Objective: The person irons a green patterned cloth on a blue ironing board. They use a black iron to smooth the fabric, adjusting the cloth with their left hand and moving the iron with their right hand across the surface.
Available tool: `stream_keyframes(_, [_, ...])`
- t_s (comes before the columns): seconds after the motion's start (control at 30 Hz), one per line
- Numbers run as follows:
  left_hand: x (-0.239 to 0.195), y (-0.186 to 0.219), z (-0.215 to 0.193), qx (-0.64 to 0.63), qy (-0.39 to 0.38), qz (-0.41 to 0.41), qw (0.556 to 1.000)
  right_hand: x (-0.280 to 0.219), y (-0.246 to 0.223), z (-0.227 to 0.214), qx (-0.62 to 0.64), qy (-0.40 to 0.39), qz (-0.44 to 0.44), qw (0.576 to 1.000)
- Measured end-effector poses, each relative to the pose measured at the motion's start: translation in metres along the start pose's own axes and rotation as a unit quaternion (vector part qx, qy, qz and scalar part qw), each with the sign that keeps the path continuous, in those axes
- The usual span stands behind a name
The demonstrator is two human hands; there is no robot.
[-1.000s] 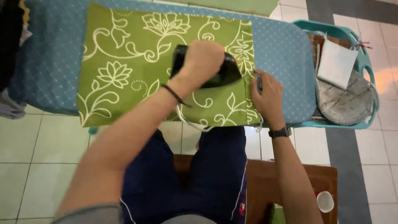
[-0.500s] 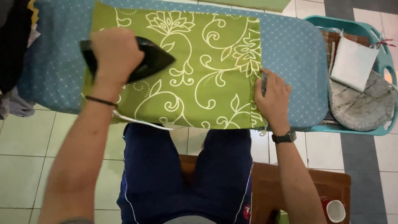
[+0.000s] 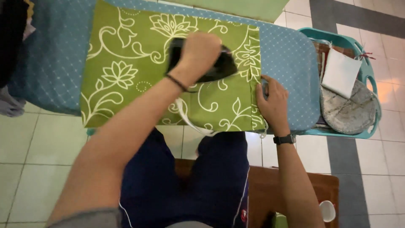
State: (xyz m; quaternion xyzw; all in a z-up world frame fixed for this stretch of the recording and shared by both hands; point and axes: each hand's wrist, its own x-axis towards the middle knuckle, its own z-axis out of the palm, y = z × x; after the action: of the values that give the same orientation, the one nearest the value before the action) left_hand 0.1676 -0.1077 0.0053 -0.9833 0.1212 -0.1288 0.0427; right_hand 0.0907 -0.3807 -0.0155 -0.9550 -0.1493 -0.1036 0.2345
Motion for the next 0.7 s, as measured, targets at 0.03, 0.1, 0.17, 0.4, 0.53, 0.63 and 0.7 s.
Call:
stream_keyframes(0.03, [-0.007, -0.022, 0.008, 0.002, -0.002, 0.002, 1.0, 0.001, 0.003, 0.001, 0.003, 0.0, 0.002, 1.0])
stream_keyframes(0.1, [-0.025, -0.067, 0.025, 0.079, 0.107, -0.046, 0.99, 0.001, 0.009, 0.005, -0.022, 0.024, -0.044, 0.998])
stream_keyframes(0.17, [-0.052, -0.117, 0.023, 0.121, 0.081, -0.064, 0.987, -0.003, 0.003, 0.004, -0.022, 0.013, -0.033, 0.999])
stream_keyframes(0.4, [-0.094, -0.166, -0.018, 0.179, -0.02, -0.169, 0.969, 0.0, 0.004, 0.011, -0.056, 0.033, -0.026, 0.998])
stream_keyframes(0.53, [-0.049, -0.098, -0.011, 0.117, -0.062, -0.171, 0.976, -0.001, -0.002, 0.009, -0.055, 0.027, -0.013, 0.998])
stream_keyframes(0.63, [-0.009, -0.03, 0.005, 0.073, 0.026, -0.113, 0.99, 0.0, -0.001, 0.007, -0.045, 0.034, -0.018, 0.998])
stream_keyframes(0.7, [0.019, 0.013, 0.012, 0.012, 0.083, -0.064, 0.994, 0.0, -0.002, 0.005, -0.025, 0.026, -0.009, 0.999])
